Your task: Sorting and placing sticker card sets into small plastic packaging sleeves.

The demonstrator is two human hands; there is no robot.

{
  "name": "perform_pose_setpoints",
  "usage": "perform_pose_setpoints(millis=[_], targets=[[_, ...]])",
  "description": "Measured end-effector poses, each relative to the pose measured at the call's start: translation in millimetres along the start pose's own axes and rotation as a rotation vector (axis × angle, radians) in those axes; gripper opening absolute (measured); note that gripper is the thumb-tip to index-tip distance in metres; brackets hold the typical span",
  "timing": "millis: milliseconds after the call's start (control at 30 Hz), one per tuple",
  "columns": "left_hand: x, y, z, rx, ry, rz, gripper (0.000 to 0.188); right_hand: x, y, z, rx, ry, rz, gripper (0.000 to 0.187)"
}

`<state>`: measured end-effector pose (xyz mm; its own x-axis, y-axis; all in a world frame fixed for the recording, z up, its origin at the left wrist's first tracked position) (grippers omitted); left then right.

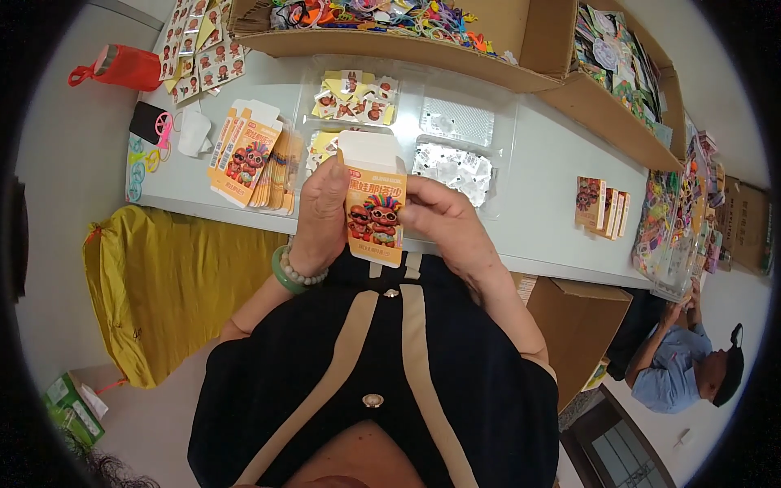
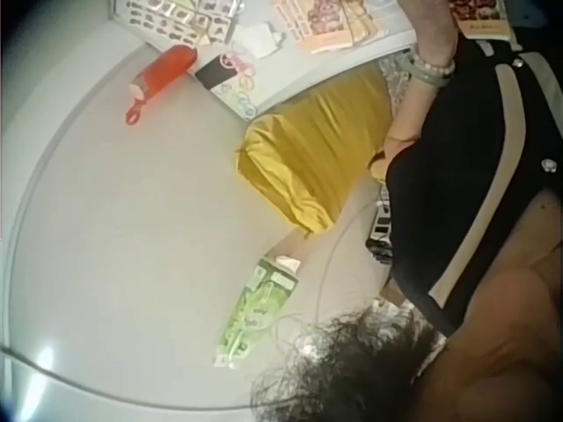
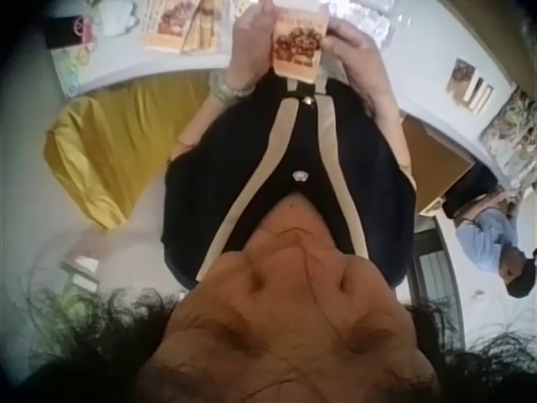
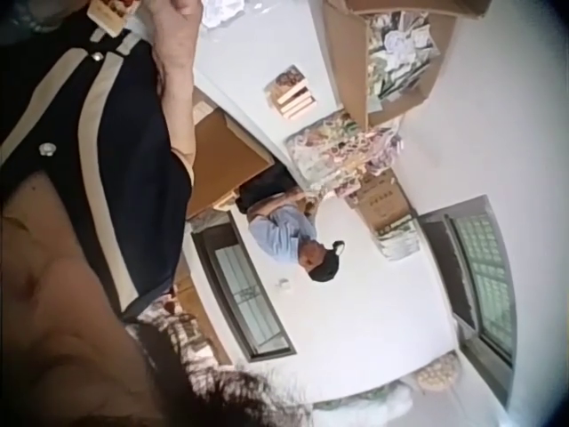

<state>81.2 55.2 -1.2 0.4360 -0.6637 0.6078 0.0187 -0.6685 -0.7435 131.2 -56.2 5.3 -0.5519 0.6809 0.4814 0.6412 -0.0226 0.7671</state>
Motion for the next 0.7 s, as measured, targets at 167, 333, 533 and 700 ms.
perform_pose_setpoints(millis=[167,333,533,700], targets=[[12,-18,-3,0.296,0.087,0.278,0.035,-10,0,9,-0.108,-0.047,-0.094,0.035],[20,-10,2,0.016,0.255,0.447,0.038,-18,8,4,-0.238,-0.193,-0.101,0.036],[0,-19,-2,0.185,-0.011,0.180,0.047,-8,24,-9,-0.461,-0.193,-0.523,0.052],[0,-15,-16,0.350,-0.023,0.233,0.039,-13,21,-4,-0.343,-0.108,-0.453,0.052]])
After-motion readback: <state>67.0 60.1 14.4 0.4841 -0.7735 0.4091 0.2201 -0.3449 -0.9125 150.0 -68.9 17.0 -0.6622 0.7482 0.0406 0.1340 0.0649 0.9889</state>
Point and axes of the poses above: each hand's wrist, its own z-axis towards the middle knuckle, its own x-axis out of the palm, y = z × x, the point moved 9 cm from there along z, towards the middle knuckle, and after that the axes turned 4 degrees about -y, right-handed, at the moved point
